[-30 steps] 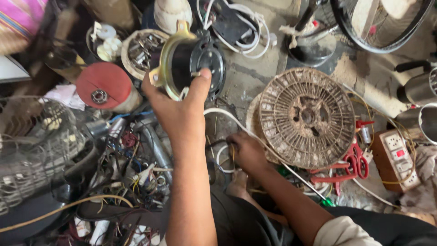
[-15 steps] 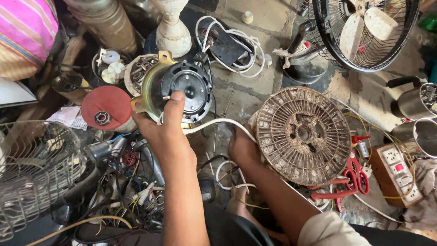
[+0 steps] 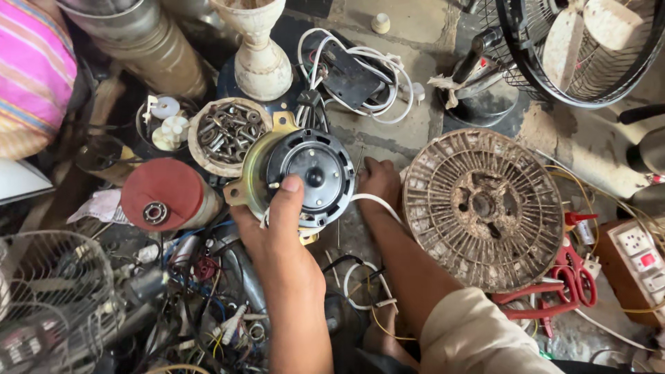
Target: The person repairs a fan motor by holding the motor assembly, stripping and connecting wires by hand, and using pliers to secure connections while working over a cluttered electronics repair bench.
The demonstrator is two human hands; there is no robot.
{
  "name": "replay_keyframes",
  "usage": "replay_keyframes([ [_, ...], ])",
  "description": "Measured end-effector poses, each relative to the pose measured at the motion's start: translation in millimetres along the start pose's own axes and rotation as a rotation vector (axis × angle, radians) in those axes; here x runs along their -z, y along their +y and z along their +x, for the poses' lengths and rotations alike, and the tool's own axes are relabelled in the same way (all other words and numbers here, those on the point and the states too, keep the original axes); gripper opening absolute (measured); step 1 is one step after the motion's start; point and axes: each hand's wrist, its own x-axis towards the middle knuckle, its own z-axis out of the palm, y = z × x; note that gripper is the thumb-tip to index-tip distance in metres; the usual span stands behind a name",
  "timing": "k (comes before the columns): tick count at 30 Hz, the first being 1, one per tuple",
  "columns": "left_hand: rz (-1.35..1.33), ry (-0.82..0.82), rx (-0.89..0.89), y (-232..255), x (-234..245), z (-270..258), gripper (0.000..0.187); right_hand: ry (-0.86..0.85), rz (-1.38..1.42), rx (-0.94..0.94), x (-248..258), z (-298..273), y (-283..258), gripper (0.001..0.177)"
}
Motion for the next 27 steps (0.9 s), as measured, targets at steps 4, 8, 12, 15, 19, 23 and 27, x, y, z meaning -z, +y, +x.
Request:
replay_keyframes([
  [4, 0.055, -0.077, 0.052, -10.0, 5.3, 11.2, 0.077, -0.006, -0.043, -0.018, -6.9, 8.9, 4.3, 0.015],
  [8, 0.1, -0.121, 0.068, -19.2, 1.1, 6.9, 0.078, -0.013, -0.041, -0.009, -15.4, -1.1, 17.2, 0.013],
  [12, 0.084, -0.102, -0.005, -22.9, -5.7, 2.6, 0.078, -0.02, -0.027, 0.013, -15.3, -0.3, 30.2, 0.014],
  [15, 0.087, -0.048, 0.003, -16.8, -3.6, 2.6, 0.078, -0.03, 0.022, 0.022, -11.0, 0.3, 18.5, 0.016],
  [19, 0.075, -0.027, 0.001, -13.8, 5.1, 14.6, 0.08, -0.038, 0.184, -0.094, 20.8, -36.7, -7.0, 0.016],
  [23, 0.144, -0.127, -0.021, -18.9, 0.1, 20.4, 0.088, -0.36, 0.389, 0.029, 84.7, -125.0, -26.1, 0.012],
  [27, 0.5, -0.166, -0.157, -28.4, -15.4, 2.8, 0.091, -0.539, 0.527, 0.127, 194.3, -171.7, -14.0, 0.012],
])
